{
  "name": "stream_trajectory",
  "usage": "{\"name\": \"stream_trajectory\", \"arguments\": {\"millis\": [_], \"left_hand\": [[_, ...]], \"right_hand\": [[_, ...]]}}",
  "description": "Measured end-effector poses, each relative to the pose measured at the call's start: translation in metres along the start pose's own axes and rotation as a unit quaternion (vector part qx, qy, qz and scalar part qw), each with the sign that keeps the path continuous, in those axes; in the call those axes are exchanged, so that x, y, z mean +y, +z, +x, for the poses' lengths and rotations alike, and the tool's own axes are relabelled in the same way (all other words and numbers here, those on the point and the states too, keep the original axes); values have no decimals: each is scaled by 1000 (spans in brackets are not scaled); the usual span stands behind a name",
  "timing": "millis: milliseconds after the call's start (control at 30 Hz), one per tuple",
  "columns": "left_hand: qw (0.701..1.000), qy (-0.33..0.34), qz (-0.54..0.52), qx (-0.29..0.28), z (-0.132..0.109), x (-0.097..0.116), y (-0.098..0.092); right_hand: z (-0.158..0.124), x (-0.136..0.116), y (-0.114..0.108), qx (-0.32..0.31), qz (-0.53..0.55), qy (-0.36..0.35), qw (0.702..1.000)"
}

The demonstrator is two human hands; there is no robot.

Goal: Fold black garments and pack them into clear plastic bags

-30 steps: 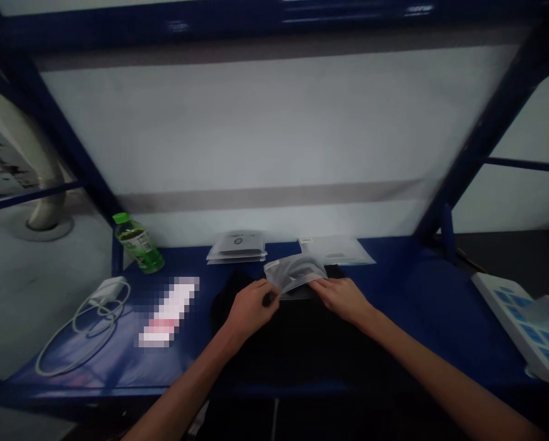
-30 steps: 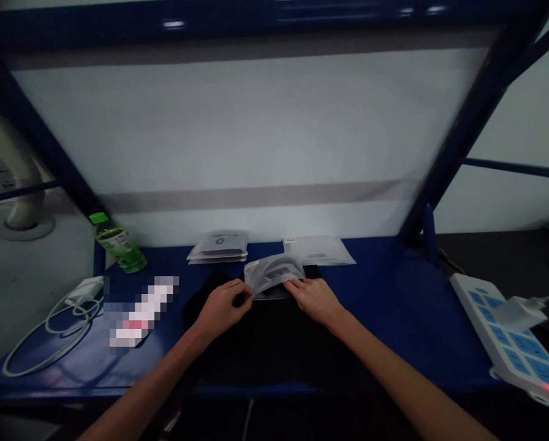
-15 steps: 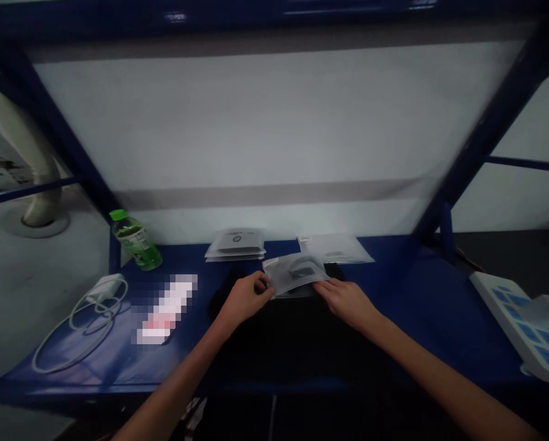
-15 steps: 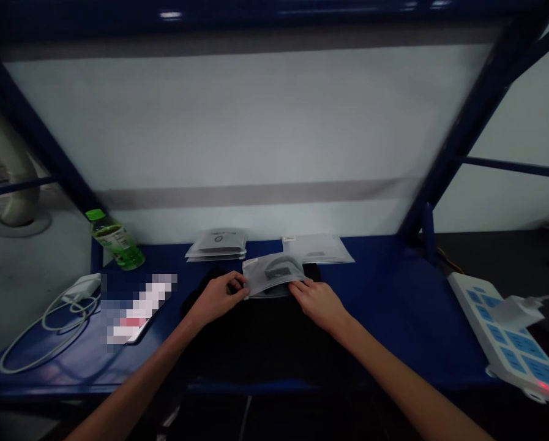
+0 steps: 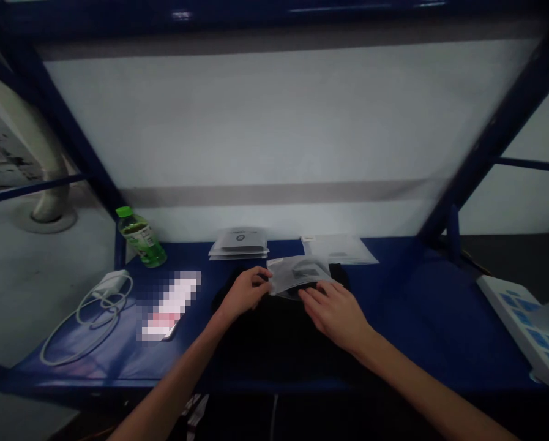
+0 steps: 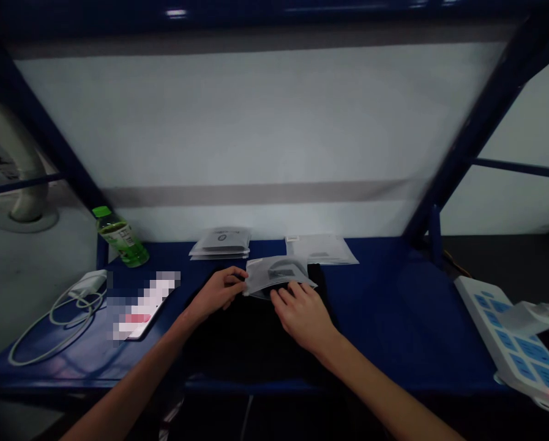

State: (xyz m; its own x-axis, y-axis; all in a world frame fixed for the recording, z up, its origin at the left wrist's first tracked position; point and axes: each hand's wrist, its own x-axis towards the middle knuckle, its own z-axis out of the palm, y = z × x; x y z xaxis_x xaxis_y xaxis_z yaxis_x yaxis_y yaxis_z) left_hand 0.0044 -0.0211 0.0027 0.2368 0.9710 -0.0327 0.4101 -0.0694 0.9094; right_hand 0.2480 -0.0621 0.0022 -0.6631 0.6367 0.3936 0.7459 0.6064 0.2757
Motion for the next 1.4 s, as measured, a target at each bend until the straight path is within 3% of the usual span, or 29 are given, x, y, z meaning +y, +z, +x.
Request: {"name": "stream_trajectory", "arguments": {"millis": [200, 600, 1100, 1400], "left_hand": [[999, 9, -24, -28, 0, -5, 0], [998, 29, -54, -15, 2, -18, 10], [998, 38, -55, -16, -4, -8, -1], [999, 27, -31, -1, -13, -19, -17]], "right_hand": [[27, -24, 17, 30, 34, -47, 998], [44, -30, 34, 50, -2, -95, 994], [-3, 28, 24, 84, -47, -12, 995], [-30, 50, 23, 46, -89, 31, 994]]}}
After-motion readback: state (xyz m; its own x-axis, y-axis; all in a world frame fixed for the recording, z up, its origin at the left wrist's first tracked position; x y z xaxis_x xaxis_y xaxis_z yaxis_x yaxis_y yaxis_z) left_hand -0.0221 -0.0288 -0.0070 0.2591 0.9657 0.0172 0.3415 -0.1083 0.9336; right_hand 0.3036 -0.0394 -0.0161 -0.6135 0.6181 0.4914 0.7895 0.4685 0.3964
